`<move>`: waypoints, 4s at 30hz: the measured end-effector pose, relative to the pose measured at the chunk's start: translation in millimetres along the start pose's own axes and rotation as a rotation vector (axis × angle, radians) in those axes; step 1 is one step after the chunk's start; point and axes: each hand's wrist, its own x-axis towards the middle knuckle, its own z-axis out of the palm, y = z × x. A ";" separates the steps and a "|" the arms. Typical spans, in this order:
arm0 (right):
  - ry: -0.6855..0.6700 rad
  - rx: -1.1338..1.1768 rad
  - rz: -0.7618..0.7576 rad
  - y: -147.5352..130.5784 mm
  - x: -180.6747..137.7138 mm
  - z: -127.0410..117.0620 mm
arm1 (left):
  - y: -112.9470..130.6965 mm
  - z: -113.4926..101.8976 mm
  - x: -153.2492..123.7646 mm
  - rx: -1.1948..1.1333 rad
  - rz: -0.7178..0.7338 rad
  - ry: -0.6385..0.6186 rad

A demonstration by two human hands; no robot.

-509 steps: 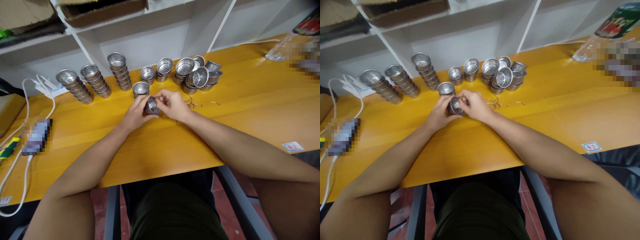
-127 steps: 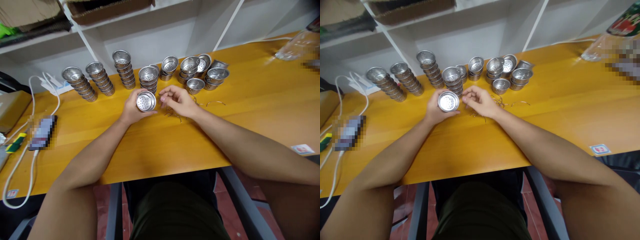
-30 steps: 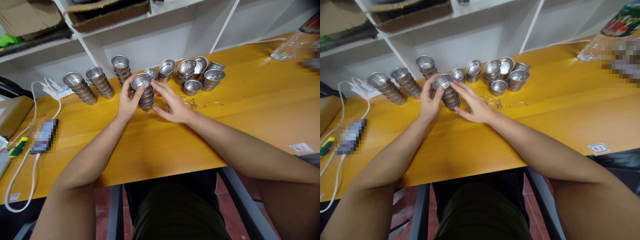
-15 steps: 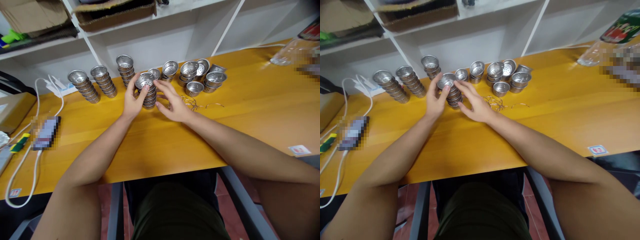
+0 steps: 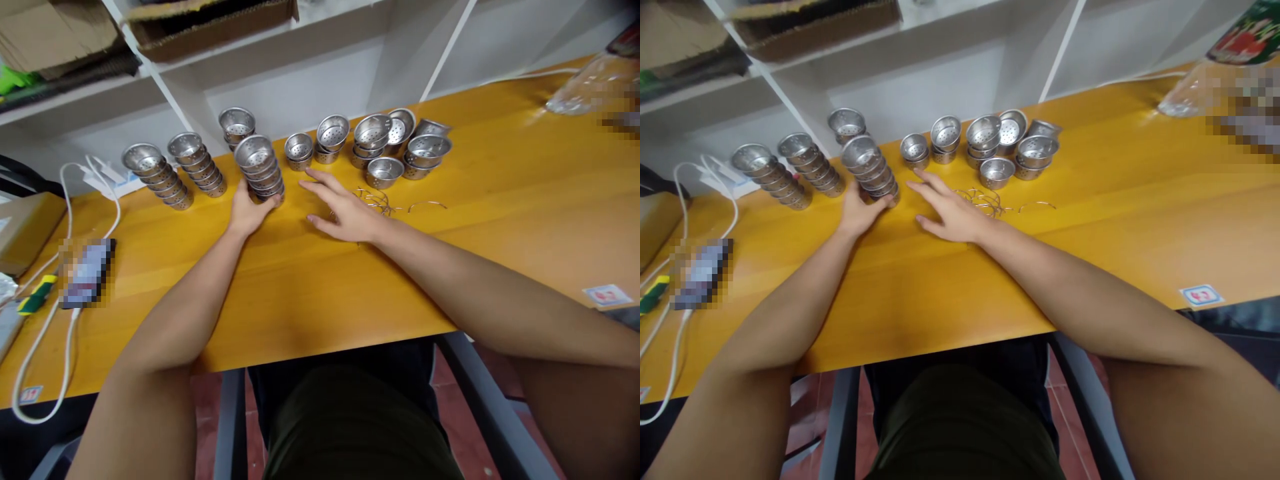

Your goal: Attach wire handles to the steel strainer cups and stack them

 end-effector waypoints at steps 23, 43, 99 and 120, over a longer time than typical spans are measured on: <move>0.054 -0.146 0.113 6.0 -0.9 0.0 | 19.0 -12.2 -14.8 0.190 0.016 0.394; 0.413 -0.486 0.442 41.2 -4.1 -50.3 | 58.2 7.8 -50.7 0.278 0.687 -0.101; 0.156 -0.052 0.112 -27.4 1.5 -24.9 | 58.9 13.9 -43.8 0.212 0.428 -0.079; 0.128 -0.346 -0.080 -33.7 2.9 -5.9 | 66.4 16.5 -53.2 0.418 0.545 -0.226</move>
